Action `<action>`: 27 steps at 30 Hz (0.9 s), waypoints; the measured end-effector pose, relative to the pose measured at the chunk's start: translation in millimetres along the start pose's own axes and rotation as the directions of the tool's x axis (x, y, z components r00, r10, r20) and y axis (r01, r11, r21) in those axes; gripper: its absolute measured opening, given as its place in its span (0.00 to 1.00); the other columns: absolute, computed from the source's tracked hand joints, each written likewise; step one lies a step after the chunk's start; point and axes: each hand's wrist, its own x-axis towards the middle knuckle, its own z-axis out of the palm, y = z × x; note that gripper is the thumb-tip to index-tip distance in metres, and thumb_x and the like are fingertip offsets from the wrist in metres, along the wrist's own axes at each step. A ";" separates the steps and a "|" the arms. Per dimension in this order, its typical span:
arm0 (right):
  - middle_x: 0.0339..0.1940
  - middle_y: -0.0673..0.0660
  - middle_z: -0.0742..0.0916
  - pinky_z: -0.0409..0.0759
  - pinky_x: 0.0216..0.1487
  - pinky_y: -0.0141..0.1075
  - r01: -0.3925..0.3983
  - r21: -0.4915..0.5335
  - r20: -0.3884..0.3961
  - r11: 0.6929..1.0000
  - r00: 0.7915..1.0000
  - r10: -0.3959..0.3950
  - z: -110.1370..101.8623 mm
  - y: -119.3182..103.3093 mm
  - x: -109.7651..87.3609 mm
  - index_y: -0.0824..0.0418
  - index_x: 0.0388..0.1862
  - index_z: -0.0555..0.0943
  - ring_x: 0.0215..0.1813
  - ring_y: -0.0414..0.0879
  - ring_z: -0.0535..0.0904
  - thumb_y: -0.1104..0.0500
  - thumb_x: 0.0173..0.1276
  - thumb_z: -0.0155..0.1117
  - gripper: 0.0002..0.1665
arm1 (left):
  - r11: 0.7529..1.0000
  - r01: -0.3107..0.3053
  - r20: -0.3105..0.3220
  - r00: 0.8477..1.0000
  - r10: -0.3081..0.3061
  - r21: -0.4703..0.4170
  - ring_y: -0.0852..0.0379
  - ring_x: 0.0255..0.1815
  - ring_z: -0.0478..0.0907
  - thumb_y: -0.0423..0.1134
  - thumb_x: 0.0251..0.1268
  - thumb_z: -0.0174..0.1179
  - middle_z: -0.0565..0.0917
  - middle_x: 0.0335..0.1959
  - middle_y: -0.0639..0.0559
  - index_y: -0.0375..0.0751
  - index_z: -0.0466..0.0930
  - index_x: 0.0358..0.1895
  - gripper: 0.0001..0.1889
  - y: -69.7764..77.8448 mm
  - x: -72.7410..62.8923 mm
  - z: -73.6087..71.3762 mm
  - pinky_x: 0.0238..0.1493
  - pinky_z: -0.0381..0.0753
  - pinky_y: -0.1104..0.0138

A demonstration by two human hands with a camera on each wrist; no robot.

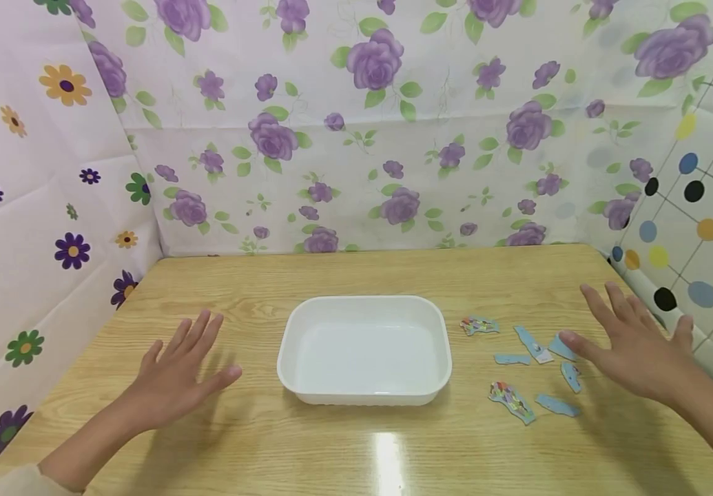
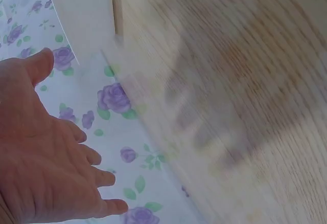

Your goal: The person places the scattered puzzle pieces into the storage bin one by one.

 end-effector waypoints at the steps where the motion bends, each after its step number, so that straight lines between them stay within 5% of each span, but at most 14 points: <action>1: 0.74 0.66 0.29 0.05 0.47 0.71 0.000 0.000 -0.002 1.000 1.000 0.000 0.1 0.4 0.2 0.53 0.77 0.29 0.70 0.73 0.22 0.36 0.72 0.49 0.54 | 1.000 -0.002 0.006 1.000 0.002 -0.009 0.33 0.76 0.31 0.72 0.65 0.42 0.36 0.78 0.41 0.45 0.35 0.78 0.49 0.8 0.1 0.1 0.63 0.29 0.28; 9: 0.74 0.68 0.30 0.05 0.46 0.71 -0.009 0.003 0.028 1.000 1.000 0.009 -2.6 3.9 4.6 0.53 0.77 0.28 0.70 0.79 0.31 0.35 0.72 0.48 0.54 | 0.997 0.008 0.065 0.998 -0.002 -0.082 0.32 0.75 0.34 0.74 0.62 0.43 0.39 0.78 0.39 0.42 0.39 0.78 0.52 10.9 1.7 2.9 0.62 0.34 0.27; 20: 0.73 0.73 0.32 0.09 0.47 0.75 -0.043 0.041 0.106 0.998 0.994 0.039 0.5 11.6 7.0 0.55 0.77 0.27 0.65 0.85 0.36 0.33 0.72 0.45 0.54 | 0.993 0.007 0.053 0.999 -0.001 -0.118 0.30 0.75 0.38 0.73 0.61 0.47 0.40 0.78 0.38 0.41 0.41 0.77 0.52 15.9 1.4 4.6 0.62 0.40 0.27; 27: 0.73 0.76 0.38 0.27 0.48 0.83 -0.045 0.023 0.128 0.999 0.991 0.042 -2.4 17.0 15.2 0.56 0.77 0.27 0.62 0.86 0.47 0.32 0.71 0.45 0.55 | 0.987 -0.001 0.048 0.999 0.008 -0.160 0.30 0.74 0.42 0.71 0.60 0.51 0.44 0.77 0.36 0.39 0.44 0.77 0.52 19.5 3.1 9.7 0.62 0.44 0.27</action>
